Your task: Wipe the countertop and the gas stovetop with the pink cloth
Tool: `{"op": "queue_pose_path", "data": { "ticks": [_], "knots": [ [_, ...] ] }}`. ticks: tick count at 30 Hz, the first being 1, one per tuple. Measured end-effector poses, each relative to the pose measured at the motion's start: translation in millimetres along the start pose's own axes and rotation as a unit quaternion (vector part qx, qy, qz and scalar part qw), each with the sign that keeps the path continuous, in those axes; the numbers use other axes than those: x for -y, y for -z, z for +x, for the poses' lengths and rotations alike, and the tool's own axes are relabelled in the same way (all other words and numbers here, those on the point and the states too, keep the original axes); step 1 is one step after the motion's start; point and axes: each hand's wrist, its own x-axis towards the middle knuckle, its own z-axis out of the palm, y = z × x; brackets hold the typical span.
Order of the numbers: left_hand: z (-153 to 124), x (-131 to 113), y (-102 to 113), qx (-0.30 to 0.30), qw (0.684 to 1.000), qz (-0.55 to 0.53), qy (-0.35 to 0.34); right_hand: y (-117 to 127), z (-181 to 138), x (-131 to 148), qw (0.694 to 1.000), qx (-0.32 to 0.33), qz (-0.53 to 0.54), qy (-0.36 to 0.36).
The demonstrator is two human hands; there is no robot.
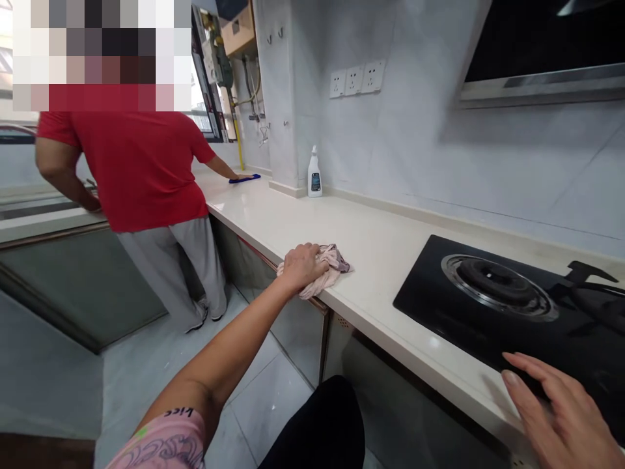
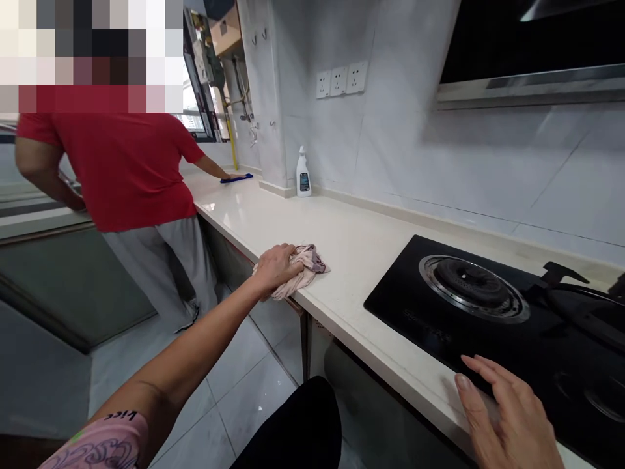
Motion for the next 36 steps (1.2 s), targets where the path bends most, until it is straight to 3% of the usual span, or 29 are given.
{"op": "queue_pose_path", "data": {
  "ticks": [4, 7, 14, 18, 22, 25, 28, 32, 36],
  "knots": [
    [-20.7, -19.6, 0.5, -0.015, 1.0, 0.018, -0.015, -5.8, -4.2, 6.8, 1.0, -0.006, 0.015, 0.021],
    [-42.1, -47.1, -2.2, -0.02, 0.997, 0.006, -0.068, -8.0, -3.7, 8.2, 0.999, -0.012, 0.015, 0.042],
    [-89.1, -149.9, -16.0, -0.032, 0.974, -0.042, -0.222, -10.9, -2.7, 3.9, 0.998, -0.02, 0.007, 0.056],
    [-112.4, -206.5, -26.0, -0.056, 0.945, -0.084, -0.312, -9.2, -0.2, 2.6, 0.997, -0.024, 0.012, 0.067],
    [-130.3, -242.9, -37.1, -0.103, 0.906, -0.131, -0.388, 0.3, 2.2, 3.5, 0.994, -0.024, 0.089, -0.057],
    [-132.1, -246.0, -41.6, -0.101, 0.895, -0.158, -0.405, 4.3, 6.9, -3.8, 0.982, -0.02, 0.117, -0.144],
    [-126.7, -230.1, -41.7, -0.064, 0.897, -0.179, -0.4, 2.3, 13.3, -17.1, 0.986, -0.021, 0.111, -0.125],
    [-112.5, -189.6, -37.0, -0.032, 0.913, -0.182, -0.363, 1.7, 8.7, -12.3, 0.994, -0.031, 0.092, -0.057],
    [-86.6, -131.1, -27.7, -0.008, 0.956, -0.122, -0.267, 9.6, -10.7, 23.1, 0.996, -0.003, 0.031, -0.081]
  ]
}}
